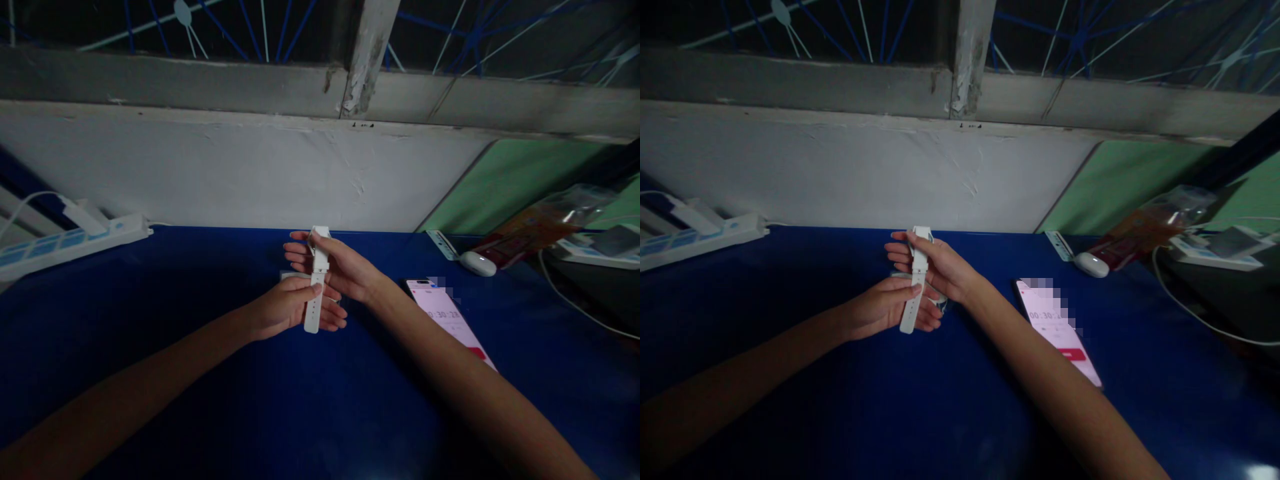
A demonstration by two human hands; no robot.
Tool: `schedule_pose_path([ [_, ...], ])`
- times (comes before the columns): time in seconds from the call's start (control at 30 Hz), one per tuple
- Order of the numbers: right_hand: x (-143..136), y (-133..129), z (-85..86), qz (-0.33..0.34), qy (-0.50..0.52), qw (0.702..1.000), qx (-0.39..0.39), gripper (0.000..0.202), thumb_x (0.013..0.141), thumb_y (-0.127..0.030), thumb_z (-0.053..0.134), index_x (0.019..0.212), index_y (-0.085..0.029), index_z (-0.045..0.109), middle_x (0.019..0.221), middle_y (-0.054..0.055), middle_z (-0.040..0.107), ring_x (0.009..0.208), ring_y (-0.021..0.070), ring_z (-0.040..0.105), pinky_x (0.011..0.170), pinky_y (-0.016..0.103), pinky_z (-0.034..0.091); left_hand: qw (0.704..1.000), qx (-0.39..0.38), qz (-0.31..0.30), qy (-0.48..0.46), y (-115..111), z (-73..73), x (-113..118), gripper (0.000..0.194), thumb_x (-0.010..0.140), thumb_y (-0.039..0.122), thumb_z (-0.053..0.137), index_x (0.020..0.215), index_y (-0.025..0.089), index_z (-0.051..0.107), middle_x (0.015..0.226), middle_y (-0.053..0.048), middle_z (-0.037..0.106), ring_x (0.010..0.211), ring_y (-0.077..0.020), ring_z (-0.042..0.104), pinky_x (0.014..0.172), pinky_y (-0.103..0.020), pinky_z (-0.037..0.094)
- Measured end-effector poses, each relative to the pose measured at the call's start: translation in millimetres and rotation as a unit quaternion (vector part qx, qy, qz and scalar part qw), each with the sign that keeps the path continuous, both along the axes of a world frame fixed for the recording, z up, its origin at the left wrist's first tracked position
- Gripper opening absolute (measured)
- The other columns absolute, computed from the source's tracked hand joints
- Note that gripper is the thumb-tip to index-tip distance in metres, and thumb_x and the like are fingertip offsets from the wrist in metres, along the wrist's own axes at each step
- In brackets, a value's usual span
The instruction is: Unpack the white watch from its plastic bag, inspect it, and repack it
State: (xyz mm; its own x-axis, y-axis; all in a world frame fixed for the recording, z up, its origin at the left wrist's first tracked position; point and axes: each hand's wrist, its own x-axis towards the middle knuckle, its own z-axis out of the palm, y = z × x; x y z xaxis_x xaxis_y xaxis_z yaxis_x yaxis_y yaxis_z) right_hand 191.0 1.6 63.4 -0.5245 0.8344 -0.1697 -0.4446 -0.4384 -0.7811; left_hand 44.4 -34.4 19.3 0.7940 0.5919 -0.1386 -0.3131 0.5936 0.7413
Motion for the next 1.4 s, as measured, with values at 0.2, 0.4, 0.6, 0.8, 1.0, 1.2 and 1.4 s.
schedule_pose_path([
  [0.2, 6, 3, 0.3, 0.039, 0.045, 0.997, -0.056, 0.027, 0.1, -0.013, 0.04, 0.108, -0.011, 0.066, 0.101, 0.009, 0.076, 0.089, 0.0128, 0.073, 0.086, 0.024, 0.057, 1.0, -0.004, -0.015, -0.001, -3, -2.1, -1, 0.023, 0.095, 0.026, 0.062, 0.108, 0.008, 0.068, 0.1, -0.016, 0.074, 0.092, -0.0249, 0.074, 0.087, -0.037, 0.055],
  [0.4, 6, 5, 3.9, 0.036, 0.054, 0.994, -0.086, 0.048, 0.106, -0.034, 0.024, 0.113, -0.006, 0.062, 0.098, 0.014, 0.076, 0.09, 0.0173, 0.074, 0.088, 0.028, 0.057, 1.0, -0.004, -0.006, 0.007, -4, -2.6, -1, 0.023, 0.097, 0.023, 0.058, 0.108, 0.006, 0.068, 0.102, -0.018, 0.074, 0.093, -0.0251, 0.073, 0.088, -0.038, 0.054],
  [0.6, 8, 5, 6.8, 0.051, 0.067, 0.992, -0.089, 0.061, 0.105, -0.043, 0.016, 0.113, -0.005, 0.062, 0.096, 0.015, 0.076, 0.089, 0.0181, 0.074, 0.088, 0.029, 0.057, 1.0, -0.007, -0.007, 0.003, -3, -1.8, -1, 0.023, 0.098, 0.024, 0.057, 0.108, 0.006, 0.067, 0.103, -0.019, 0.073, 0.095, -0.0253, 0.073, 0.09, -0.039, 0.053],
  [0.8, 7, 7, 5.3, 0.045, 0.053, 0.994, -0.078, 0.058, 0.103, -0.045, 0.02, 0.108, -0.009, 0.066, 0.094, 0.012, 0.077, 0.087, 0.0171, 0.073, 0.09, 0.032, 0.056, 1.0, -0.008, -0.011, -0.001, -3, 0.2, -1, 0.023, 0.097, 0.023, 0.058, 0.108, 0.006, 0.068, 0.103, -0.019, 0.073, 0.094, -0.0248, 0.073, 0.09, -0.038, 0.053],
  [1.0, 5, 5, 5.8, 0.035, 0.037, 0.998, -0.048, 0.061, 0.101, -0.051, 0.022, 0.104, -0.011, 0.068, 0.096, 0.013, 0.076, 0.089, 0.0182, 0.071, 0.093, 0.033, 0.053, 1.0, -0.014, 0.005, 0.001, -4, 2.1, 0, 0.021, 0.095, 0.024, 0.062, 0.104, 0.006, 0.068, 0.102, -0.018, 0.074, 0.092, -0.0252, 0.073, 0.089, -0.039, 0.052],
  [1.2, 10, 6, 10.0, 0.001, 0.066, 0.996, -0.068, 0.057, 0.1, -0.039, 0.02, 0.106, -0.008, 0.067, 0.086, 0.011, 0.075, 0.078, 0.0172, 0.071, 0.086, 0.031, 0.056, 0.999, -0.035, 0.024, 0.016, -1, 6.6, 0, 0.031, 0.095, 0.036, 0.062, 0.101, 0.006, 0.069, 0.097, -0.017, 0.075, 0.088, -0.0242, 0.073, 0.088, -0.037, 0.053],
  [1.4, 29, 20, 14.2, -0.18, 0.1, 0.978, -0.018, 0.031, 0.097, -0.038, 0.05, 0.076, -0.021, 0.063, 0.065, -0.001, 0.068, 0.067, 0.0109, 0.067, 0.075, 0.022, 0.056, 0.994, -0.09, 0.057, -0.024, 6, 15.9, -6, 0.079, 0.098, 0.067, 0.026, 0.111, 0.0, 0.066, 0.104, -0.022, 0.073, 0.101, -0.0308, 0.07, 0.098, -0.044, 0.047],
])
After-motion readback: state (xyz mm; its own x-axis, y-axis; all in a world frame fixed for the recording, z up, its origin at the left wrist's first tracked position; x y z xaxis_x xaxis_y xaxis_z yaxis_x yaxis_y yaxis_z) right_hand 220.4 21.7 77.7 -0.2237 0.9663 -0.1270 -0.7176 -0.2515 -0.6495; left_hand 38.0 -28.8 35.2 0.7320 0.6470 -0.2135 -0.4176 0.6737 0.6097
